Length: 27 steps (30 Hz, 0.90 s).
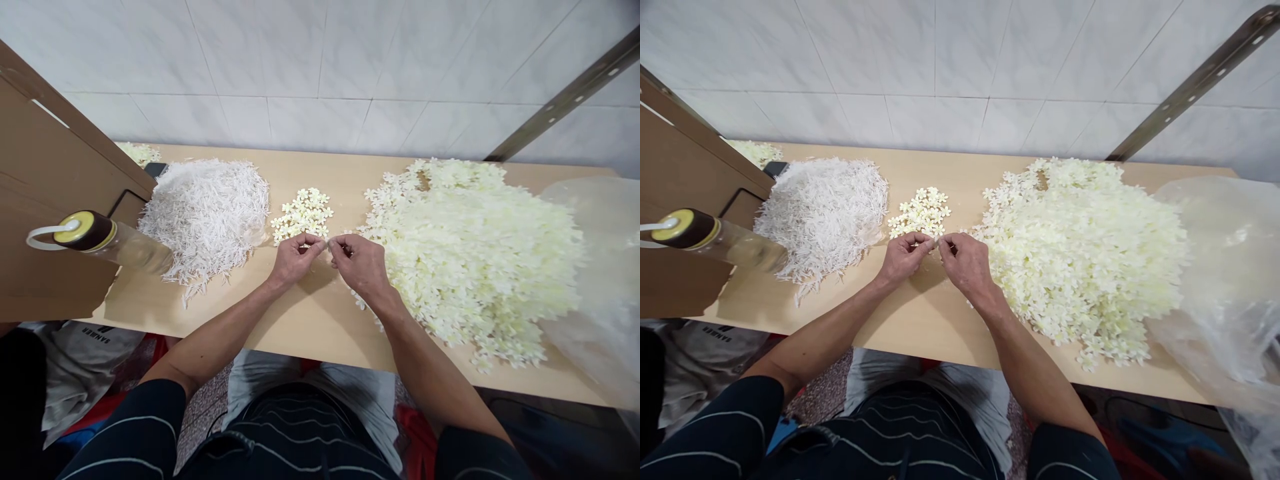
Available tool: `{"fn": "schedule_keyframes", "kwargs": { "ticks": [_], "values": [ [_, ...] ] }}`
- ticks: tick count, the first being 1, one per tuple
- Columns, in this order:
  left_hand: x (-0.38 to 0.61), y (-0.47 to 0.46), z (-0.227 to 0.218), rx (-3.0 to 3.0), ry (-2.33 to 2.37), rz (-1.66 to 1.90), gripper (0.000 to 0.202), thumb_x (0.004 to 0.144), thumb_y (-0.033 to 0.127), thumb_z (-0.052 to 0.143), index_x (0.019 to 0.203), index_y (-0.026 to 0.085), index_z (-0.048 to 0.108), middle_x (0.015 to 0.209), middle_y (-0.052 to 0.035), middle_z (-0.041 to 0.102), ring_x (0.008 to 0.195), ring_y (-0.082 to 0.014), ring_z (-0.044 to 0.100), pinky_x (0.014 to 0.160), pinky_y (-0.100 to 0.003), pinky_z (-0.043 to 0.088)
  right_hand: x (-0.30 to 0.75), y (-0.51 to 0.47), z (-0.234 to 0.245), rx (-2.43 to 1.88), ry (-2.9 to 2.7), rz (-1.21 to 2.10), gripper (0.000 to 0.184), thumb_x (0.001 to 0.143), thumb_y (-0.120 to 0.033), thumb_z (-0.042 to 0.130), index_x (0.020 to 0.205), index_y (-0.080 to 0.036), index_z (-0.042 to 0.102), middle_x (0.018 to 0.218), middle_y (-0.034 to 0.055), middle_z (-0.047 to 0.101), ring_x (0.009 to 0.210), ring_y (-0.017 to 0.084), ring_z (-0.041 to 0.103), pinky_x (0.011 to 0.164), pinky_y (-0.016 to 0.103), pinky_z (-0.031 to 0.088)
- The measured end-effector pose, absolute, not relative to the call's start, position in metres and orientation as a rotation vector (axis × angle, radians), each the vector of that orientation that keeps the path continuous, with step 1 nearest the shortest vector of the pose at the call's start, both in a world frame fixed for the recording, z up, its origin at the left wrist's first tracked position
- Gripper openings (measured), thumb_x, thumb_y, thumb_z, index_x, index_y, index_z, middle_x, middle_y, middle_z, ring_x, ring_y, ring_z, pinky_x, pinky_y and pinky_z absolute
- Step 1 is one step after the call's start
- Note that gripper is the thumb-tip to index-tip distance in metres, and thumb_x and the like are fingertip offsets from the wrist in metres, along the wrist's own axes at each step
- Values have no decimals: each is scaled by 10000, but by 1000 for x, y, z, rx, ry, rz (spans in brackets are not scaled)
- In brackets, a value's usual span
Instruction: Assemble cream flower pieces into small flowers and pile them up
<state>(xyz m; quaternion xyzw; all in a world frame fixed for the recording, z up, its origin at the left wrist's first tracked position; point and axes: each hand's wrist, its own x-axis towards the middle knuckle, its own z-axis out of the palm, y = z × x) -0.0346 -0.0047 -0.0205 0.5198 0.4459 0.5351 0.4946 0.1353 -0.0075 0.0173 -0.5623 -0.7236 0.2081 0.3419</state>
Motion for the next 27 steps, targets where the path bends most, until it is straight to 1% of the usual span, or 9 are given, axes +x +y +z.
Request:
{"fn": "schedule_keyframes", "kwargs": {
  "ticks": [6,11,14,16,17,19,21,23,27],
  "values": [
    [-34,-5,-18,1254,1078,1272,356,798,472,812,921,143,752,597,20,586,532,-93,499,503,-211,383,135,-10,17,-1427,-1880,540,215,973,-300,590,957,-203,781,744,43,759,719,201,738,701,296,518],
    [-34,-5,-20,1256,1103,1295,331,854,469,757,888,141,741,581,24,569,481,-74,447,474,-208,358,135,-10,19,-1417,-1797,685,223,973,-363,617,990,-199,768,756,51,742,691,203,738,671,305,561],
    [-34,-5,-20,1203,1097,1288,348,860,494,745,871,147,719,565,34,555,429,-61,403,434,-208,327,139,-7,20,-1403,-1592,911,365,958,-490,648,1152,-188,711,763,49,722,623,194,718,579,299,584],
    [-34,-5,-19,1165,1075,1271,373,861,524,737,857,153,702,567,39,551,395,-53,371,401,-212,294,142,-3,19,-1364,-1477,1115,483,926,-587,674,1190,-182,674,758,45,703,590,185,695,536,303,596],
    [-34,-5,-19,1153,1063,1264,382,862,535,732,850,155,694,568,40,549,382,-50,357,390,-214,280,143,-2,18,-1331,-1440,1223,508,904,-626,687,1147,-180,677,750,44,689,592,181,686,525,303,602],
    [-34,-5,-18,1152,1048,1265,383,869,541,723,851,159,686,564,43,541,377,-51,348,388,-217,271,145,1,17,-1258,-1401,1410,518,855,-680,717,967,-175,690,714,38,648,605,172,660,501,293,602],
    [-34,-5,-19,1183,1054,1284,370,869,529,725,858,160,690,565,41,540,400,-57,369,410,-216,291,145,2,16,-1209,-1382,1528,526,802,-690,765,824,-172,679,673,26,607,596,155,620,471,270,583],
    [-34,-5,-19,1232,1074,1304,355,864,513,732,861,159,696,585,31,559,446,-68,410,445,-214,324,144,3,16,-1201,-1370,1550,520,751,-669,821,795,-168,690,639,11,588,558,134,574,447,250,556],
    [-34,-7,-20,1289,1128,1335,331,871,485,725,853,156,691,635,17,586,516,-81,455,491,-214,359,142,3,16,-1234,-1373,1428,511,704,-642,865,807,-168,705,612,-4,585,524,121,538,444,245,538]
  ]
}}
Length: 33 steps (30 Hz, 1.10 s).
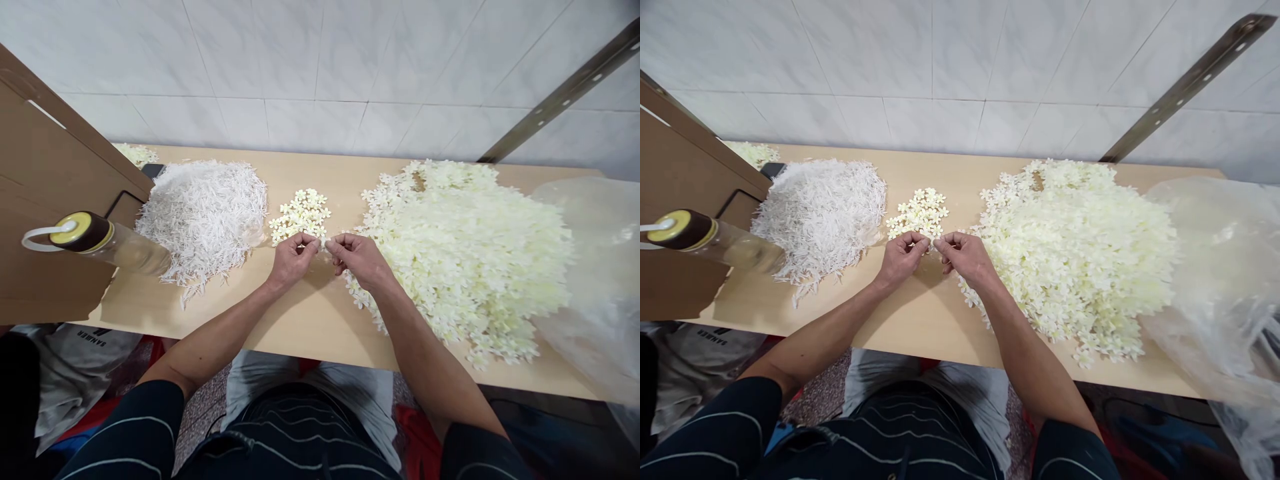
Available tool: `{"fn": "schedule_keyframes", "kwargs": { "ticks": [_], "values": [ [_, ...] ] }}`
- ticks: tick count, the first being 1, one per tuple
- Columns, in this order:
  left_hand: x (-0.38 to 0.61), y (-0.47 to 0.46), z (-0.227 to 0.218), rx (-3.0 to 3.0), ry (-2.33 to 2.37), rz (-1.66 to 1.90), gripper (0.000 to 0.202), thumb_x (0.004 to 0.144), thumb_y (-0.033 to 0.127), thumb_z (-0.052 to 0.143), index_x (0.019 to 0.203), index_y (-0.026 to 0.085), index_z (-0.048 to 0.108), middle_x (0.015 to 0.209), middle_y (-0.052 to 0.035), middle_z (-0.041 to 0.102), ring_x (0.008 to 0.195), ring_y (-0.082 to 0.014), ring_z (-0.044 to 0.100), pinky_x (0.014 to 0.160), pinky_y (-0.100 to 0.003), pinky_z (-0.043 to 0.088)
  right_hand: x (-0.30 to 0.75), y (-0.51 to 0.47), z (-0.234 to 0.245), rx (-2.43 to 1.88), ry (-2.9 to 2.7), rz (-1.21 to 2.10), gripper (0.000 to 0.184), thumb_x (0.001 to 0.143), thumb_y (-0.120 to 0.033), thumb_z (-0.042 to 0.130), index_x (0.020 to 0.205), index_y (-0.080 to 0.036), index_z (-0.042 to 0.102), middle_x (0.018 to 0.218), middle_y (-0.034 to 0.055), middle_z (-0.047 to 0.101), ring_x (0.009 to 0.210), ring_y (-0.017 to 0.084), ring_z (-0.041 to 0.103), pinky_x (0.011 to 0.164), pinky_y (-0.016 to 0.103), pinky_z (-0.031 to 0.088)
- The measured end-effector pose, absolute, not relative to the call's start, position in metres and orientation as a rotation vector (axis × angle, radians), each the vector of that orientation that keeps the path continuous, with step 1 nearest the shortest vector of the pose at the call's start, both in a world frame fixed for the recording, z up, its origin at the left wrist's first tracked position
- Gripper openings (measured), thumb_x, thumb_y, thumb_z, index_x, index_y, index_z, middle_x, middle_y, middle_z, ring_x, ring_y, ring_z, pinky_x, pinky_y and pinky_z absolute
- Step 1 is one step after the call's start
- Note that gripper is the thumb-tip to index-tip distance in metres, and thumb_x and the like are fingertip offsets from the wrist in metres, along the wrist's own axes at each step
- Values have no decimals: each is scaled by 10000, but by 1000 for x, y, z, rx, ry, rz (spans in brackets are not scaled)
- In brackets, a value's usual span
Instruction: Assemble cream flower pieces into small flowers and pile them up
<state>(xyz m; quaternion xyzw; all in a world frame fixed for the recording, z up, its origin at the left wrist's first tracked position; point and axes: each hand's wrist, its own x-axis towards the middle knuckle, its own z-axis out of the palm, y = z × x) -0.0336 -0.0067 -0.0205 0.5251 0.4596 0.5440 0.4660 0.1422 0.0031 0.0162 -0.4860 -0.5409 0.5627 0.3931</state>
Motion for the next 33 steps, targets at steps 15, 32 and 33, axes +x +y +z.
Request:
{"fn": "schedule_keyframes", "kwargs": {
  "ticks": [15,32,33],
  "values": [
    [-34,-8,-16,1131,1095,1269,424,862,562,714,962,151,723,777,-5,657,400,-35,389,365,-219,284,144,5,16,-1120,-1385,1524,502,739,-646,833,713,-196,612,594,-31,519,513,105,455,444,236,441],
    [-34,-10,-9,1073,973,1186,457,862,618,709,893,162,712,405,91,396,294,-63,279,306,-231,204,144,6,12,-1207,-1419,1352,561,781,-740,741,683,-199,631,534,-38,482,457,111,455,437,257,424],
    [-34,-10,-11,1086,991,1202,454,849,607,729,925,159,728,419,88,417,303,-61,288,314,-230,215,144,7,11,-1226,-1433,1336,559,787,-743,733,695,-198,646,533,-37,487,456,114,466,439,258,428]
  ]
}}
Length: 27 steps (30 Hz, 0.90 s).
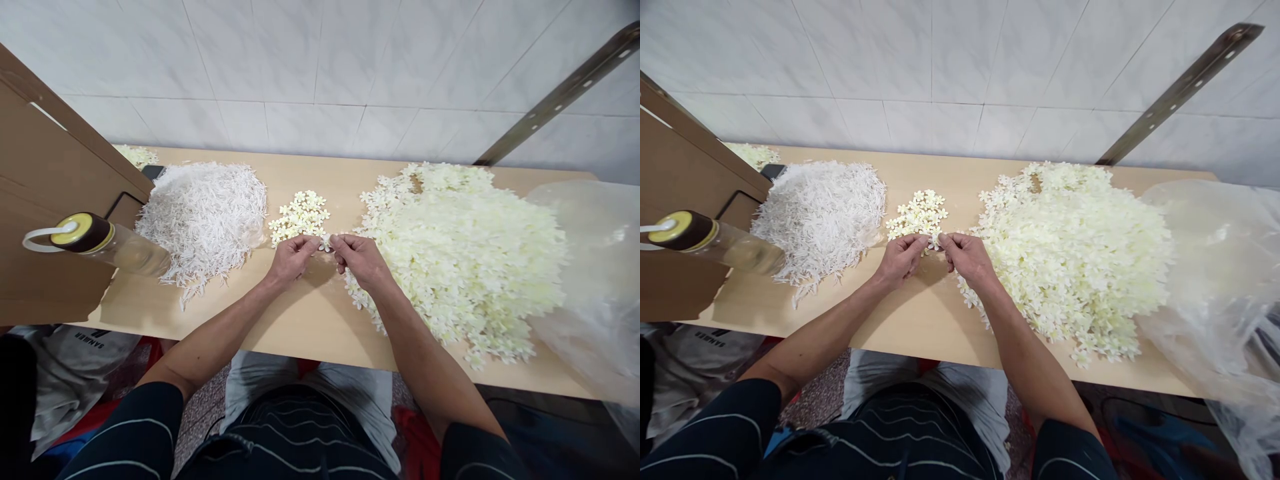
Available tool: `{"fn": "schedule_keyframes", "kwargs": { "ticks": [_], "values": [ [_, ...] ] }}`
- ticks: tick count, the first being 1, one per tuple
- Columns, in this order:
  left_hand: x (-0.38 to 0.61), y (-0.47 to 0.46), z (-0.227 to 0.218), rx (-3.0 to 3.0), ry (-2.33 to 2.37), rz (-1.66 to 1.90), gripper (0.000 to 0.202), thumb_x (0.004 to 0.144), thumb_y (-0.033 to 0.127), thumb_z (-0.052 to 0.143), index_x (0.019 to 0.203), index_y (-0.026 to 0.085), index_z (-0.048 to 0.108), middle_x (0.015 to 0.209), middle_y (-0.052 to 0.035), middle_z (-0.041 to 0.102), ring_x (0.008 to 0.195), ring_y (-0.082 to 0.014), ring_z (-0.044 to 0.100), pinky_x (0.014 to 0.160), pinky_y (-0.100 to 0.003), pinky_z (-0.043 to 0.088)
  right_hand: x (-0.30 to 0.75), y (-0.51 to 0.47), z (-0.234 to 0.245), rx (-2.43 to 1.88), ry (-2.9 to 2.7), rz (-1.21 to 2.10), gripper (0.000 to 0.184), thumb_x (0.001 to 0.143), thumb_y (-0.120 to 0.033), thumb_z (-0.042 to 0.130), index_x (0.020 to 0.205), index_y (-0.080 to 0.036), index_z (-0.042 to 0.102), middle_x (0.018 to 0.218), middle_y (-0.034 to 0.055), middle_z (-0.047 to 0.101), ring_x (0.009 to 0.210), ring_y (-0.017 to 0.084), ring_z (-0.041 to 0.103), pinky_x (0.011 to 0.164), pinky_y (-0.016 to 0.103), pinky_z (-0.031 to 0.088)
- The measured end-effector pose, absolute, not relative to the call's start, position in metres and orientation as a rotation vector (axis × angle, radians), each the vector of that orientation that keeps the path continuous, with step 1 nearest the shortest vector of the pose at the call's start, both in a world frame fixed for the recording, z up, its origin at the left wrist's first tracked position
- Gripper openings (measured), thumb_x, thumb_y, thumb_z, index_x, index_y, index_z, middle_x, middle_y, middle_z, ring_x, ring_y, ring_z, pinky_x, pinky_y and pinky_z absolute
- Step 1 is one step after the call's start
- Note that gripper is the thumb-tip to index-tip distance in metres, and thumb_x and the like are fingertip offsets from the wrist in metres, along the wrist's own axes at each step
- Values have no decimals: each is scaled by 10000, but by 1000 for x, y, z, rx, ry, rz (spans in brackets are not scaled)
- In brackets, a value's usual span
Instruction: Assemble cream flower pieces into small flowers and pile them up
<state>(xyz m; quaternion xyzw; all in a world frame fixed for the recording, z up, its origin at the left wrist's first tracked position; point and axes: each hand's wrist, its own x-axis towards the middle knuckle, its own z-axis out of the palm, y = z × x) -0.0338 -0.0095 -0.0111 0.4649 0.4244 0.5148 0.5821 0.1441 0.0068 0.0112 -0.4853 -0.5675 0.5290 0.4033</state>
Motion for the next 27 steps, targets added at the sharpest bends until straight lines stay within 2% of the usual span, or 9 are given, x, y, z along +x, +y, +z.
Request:
{"fn": "schedule_keyframes", "kwargs": {
  "ticks": [3,5,8,10,15,18,22,27],
  "values": [
    [-33,-8,-16,1132,1074,1257,436,789,544,805,993,161,761,524,52,553,362,-57,362,363,-222,279,145,7,9,-1266,-1465,1295,541,818,-729,710,750,-193,693,538,-34,507,451,117,493,442,254,438],
    [-33,-8,-17,1161,1121,1300,398,779,508,816,975,165,772,605,19,624,422,-69,433,403,-222,325,146,7,9,-1290,-1488,1265,525,842,-710,697,774,-189,710,532,-35,520,431,116,507,436,250,432],
    [-33,-8,-16,1165,1157,1335,356,783,496,808,916,167,765,615,3,633,486,-94,495,437,-223,354,146,6,9,-1322,-1517,1223,503,845,-686,705,825,-185,740,516,-37,539,404,120,523,423,246,422],
    [-33,-8,-15,1133,1150,1327,359,784,506,805,892,170,743,579,20,596,467,-89,473,424,-218,339,145,6,9,-1314,-1511,1212,489,829,-672,728,843,-183,747,530,-36,556,407,119,525,420,246,430],
    [-33,-8,-13,1015,1017,1255,382,805,537,788,872,188,649,500,91,450,335,-50,306,326,-220,212,146,7,10,-1258,-1414,1192,442,800,-621,780,836,-184,732,541,-47,544,427,112,504,431,251,458],
    [-34,-7,-11,963,961,1224,380,804,524,796,859,195,613,474,100,424,321,-50,283,310,-219,181,146,8,13,-1207,-1337,1224,414,779,-586,812,829,-187,713,540,-49,530,442,107,488,434,250,455],
    [-35,-5,-9,904,945,1195,407,761,510,833,852,184,607,527,83,496,330,-34,295,313,-207,171,145,6,20,-1115,-1246,1321,375,749,-537,843,816,-202,688,561,-51,509,484,104,461,442,244,456],
    [-36,-4,-10,888,914,1181,419,755,505,840,855,169,612,695,26,643,336,-16,319,308,-204,175,147,4,25,-1032,-1210,1485,365,726,-505,866,780,-209,658,621,-41,514,528,103,442,442,234,442]
  ]
}}
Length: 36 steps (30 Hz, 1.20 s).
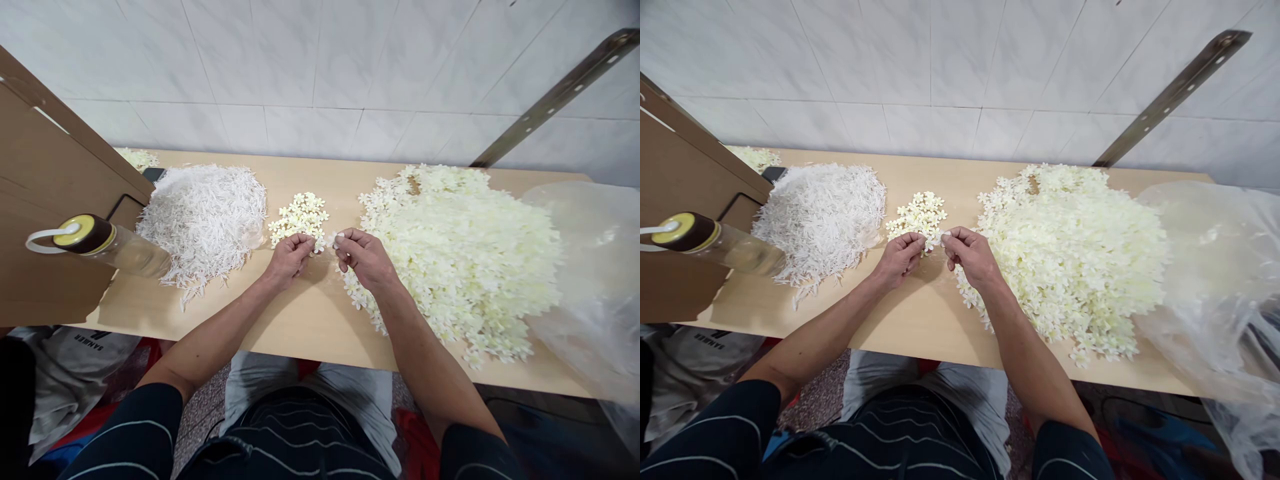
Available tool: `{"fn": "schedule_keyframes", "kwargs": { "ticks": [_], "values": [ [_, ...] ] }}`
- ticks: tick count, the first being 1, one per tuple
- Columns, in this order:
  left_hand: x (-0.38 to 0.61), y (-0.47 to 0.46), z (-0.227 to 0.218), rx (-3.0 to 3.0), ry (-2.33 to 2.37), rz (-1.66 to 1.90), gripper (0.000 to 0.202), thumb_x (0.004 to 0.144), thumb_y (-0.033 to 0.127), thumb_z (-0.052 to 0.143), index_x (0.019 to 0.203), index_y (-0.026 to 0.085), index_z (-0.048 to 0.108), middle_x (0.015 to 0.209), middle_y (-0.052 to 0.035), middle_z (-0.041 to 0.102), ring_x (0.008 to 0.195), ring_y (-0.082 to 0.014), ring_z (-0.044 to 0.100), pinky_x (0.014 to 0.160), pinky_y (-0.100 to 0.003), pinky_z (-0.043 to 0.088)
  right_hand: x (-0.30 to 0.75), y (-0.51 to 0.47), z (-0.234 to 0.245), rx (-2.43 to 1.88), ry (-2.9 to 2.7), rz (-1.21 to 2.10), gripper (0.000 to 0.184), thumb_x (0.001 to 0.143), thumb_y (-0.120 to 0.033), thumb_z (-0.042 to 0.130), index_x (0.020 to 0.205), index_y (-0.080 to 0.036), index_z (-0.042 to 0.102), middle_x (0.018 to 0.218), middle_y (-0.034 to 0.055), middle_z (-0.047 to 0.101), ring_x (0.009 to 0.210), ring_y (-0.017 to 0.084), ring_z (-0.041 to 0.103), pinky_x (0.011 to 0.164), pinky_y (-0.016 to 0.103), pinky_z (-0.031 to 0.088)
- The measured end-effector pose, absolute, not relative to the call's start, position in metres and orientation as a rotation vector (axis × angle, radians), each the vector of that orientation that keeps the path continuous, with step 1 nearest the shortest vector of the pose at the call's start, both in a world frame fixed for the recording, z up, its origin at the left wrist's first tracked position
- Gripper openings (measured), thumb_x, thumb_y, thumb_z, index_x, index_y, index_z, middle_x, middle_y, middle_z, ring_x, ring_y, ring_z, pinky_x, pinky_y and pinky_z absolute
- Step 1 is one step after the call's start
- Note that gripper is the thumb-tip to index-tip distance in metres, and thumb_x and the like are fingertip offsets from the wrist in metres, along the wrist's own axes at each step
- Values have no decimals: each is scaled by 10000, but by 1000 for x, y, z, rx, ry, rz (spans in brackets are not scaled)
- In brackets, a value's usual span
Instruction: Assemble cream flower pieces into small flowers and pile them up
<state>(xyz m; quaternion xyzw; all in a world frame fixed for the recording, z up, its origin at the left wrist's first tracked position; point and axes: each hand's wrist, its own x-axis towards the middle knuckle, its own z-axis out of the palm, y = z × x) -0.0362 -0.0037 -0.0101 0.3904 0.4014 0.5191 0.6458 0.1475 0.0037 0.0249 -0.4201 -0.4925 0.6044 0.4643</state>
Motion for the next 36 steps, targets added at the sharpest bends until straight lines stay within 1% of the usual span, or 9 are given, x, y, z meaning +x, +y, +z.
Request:
{"fn": "schedule_keyframes", "kwargs": {
  "ticks": [6,12,16,20,23,25,29,32,36],
  "values": [
    [-37,-3,-11,902,904,1190,442,765,544,824,871,162,628,806,0,689,346,-5,339,311,-206,184,149,1,29,-1009,-1250,1557,427,777,-555,837,699,-200,613,627,-24,513,545,107,458,456,233,438],
    [-37,-3,-8,888,926,1208,434,769,536,823,863,164,621,780,9,680,345,-2,329,317,-201,178,159,-1,35,-1105,-1520,1402,541,865,-681,696,645,-197,595,574,-14,500,517,120,474,471,256,414],
    [-38,-3,-9,895,912,1230,403,777,507,827,861,165,632,782,10,671,343,-5,340,310,-200,180,172,1,42,-1225,-1954,1181,488,891,-625,677,672,-189,674,552,-12,552,498,120,485,499,265,363],
    [-37,-4,-9,909,907,1223,390,790,500,819,860,159,644,787,6,664,345,-7,338,307,-200,185,178,4,42,-1359,-2146,923,368,843,-497,742,634,-195,714,591,-2,646,545,134,537,550,279,372],
    [-37,-4,-11,925,913,1209,385,800,500,812,874,156,655,792,2,668,339,-6,331,307,-203,185,181,6,40,-1428,-2193,888,241,835,-407,750,705,-206,773,677,11,728,617,162,622,609,287,418],
    [-36,-5,-13,941,920,1198,388,805,508,806,882,157,660,786,4,667,336,-7,325,309,-207,187,182,6,40,-1439,-2222,842,215,867,-377,710,770,-208,801,764,29,769,701,189,667,670,297,446],
    [-34,-6,-18,1024,957,1203,388,828,527,779,911,164,671,787,6,673,348,-11,326,321,-216,207,179,5,40,-1417,-2102,804,338,954,-446,600,933,-189,818,926,59,792,821,228,681,714,316,468],
    [-32,-5,-22,1150,999,1232,365,851,515,755,890,158,689,760,-4,679,414,-36,409,391,-215,313,169,3,37,-1356,-1979,1013,454,954,-569,585,974,-173,807,851,52,759,722,199,632,617,297,436],
    [-31,-4,-26,1290,996,1315,307,861,447,748,878,143,717,796,-48,716,705,-130,641,672,-249,504,156,4,25,-1331,-1788,1209,484,856,-636,695,887,-162,788,680,22,661,555,131,500,514,270,352]
  ]
}}
